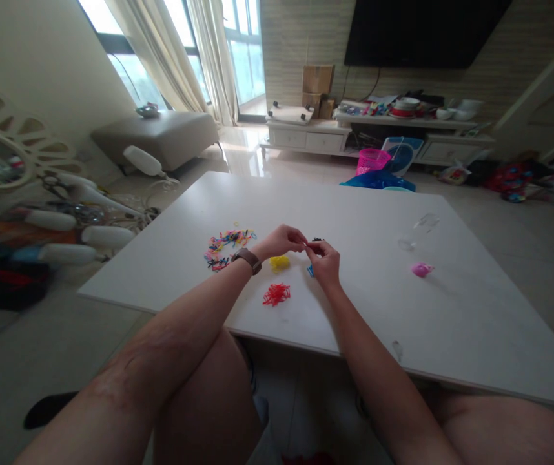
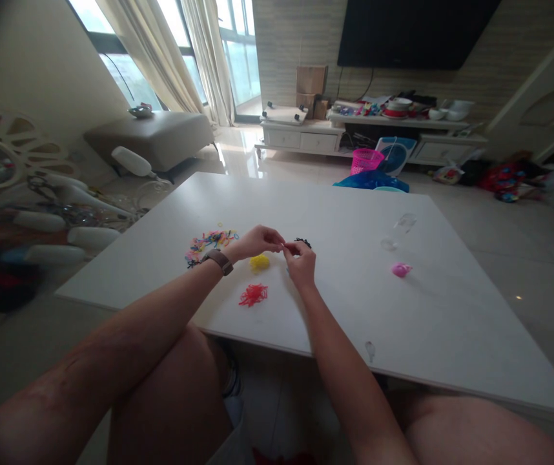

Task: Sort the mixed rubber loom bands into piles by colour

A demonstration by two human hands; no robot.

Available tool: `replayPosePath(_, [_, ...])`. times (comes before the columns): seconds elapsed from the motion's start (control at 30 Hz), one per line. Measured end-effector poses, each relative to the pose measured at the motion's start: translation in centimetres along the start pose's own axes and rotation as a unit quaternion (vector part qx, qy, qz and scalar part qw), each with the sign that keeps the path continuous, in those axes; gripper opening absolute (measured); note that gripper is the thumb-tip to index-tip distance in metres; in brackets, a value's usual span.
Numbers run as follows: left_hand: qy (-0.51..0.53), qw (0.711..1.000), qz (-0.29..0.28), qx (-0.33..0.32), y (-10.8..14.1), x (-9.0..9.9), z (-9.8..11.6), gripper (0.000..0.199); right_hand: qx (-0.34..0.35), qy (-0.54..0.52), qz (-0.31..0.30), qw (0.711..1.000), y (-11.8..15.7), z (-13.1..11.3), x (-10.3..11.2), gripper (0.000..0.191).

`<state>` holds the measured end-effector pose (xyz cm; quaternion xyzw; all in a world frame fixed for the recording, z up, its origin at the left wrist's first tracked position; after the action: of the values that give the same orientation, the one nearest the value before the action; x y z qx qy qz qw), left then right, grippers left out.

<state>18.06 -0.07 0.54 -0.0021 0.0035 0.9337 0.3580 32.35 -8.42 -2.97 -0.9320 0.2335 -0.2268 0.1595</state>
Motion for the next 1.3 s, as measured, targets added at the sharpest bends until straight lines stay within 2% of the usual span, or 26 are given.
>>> replayPosePath(0.27, [0.012, 0.999, 0.036, -0.002, 0.1, 0.8, 0.6, 0.017, -0.016, 0.002, 0.000, 1.000, -0.1, 0.1, 0.0, 0.019])
replayPosePath(0.37, [-0.028, 0.994, 0.108, -0.008, -0.2, 2.1, 0.3, 0.014, -0.029, 0.012, 0.016, 0.999, -0.1, 0.4, 0.1, 0.019])
replayPosePath(0.5, [-0.124, 0.964, 0.234, -0.004, -0.3, 4.2, -0.7, 0.011, -0.034, 0.011, 0.025, 0.999, -0.2, 0.4, 0.2, 0.020])
replayPosePath(0.6, [-0.163, 0.947, 0.277, 0.016, -0.2, 4.8, -1.3, 0.012, -0.033, 0.012, 0.019, 0.999, -0.2, 0.4, 0.1, 0.020])
replayPosePath(0.73, [-0.193, 0.933, 0.302, 0.028, -0.3, 4.4, -1.0, 0.012, -0.037, 0.003, 0.019, 0.999, -0.2, 0.3, 0.2, 0.019])
replayPosePath(0.8, [-0.221, 0.933, 0.283, 0.022, -0.5, 3.8, -0.4, 0.014, -0.037, -0.004, 0.022, 0.999, -0.2, 0.3, 0.2, 0.018])
replayPosePath(0.83, [-0.234, 0.938, 0.255, 0.021, -0.6, 3.4, -0.1, 0.017, -0.036, -0.006, 0.023, 0.999, -0.2, 0.2, 0.3, 0.018])
replayPosePath(0.97, [-0.255, 0.963, 0.070, 0.051, -0.5, 1.4, 0.0, 0.023, -0.036, -0.002, 0.025, 0.999, -0.3, 0.2, 0.4, 0.018])
replayPosePath(1.03, [-0.269, 0.960, 0.012, 0.074, -0.3, 0.9, -0.3, 0.024, -0.038, 0.001, 0.024, 0.999, -0.3, 0.2, 0.5, 0.019])
replayPosePath(1.13, [-0.318, 0.944, -0.013, 0.091, -0.1, 0.8, -0.6, 0.024, -0.041, 0.004, 0.024, 0.999, -0.4, 0.2, 0.5, 0.019])
replayPosePath(1.3, [-0.404, 0.912, 0.018, 0.070, 0.2, 1.8, 0.0, 0.028, -0.042, 0.010, 0.030, 0.999, -0.5, 0.5, 0.6, 0.021])
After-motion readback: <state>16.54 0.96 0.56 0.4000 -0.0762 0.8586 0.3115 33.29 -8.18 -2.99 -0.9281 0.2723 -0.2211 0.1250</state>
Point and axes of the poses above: each hand's wrist, its own y-axis away from the middle knuckle, its own x-axis out of the back of the hand, z = x × y, the point moved 4 cm from there along -y, towards the middle knuckle, and after that the axes turned 13 degrees about y, right-handed, at the moved point
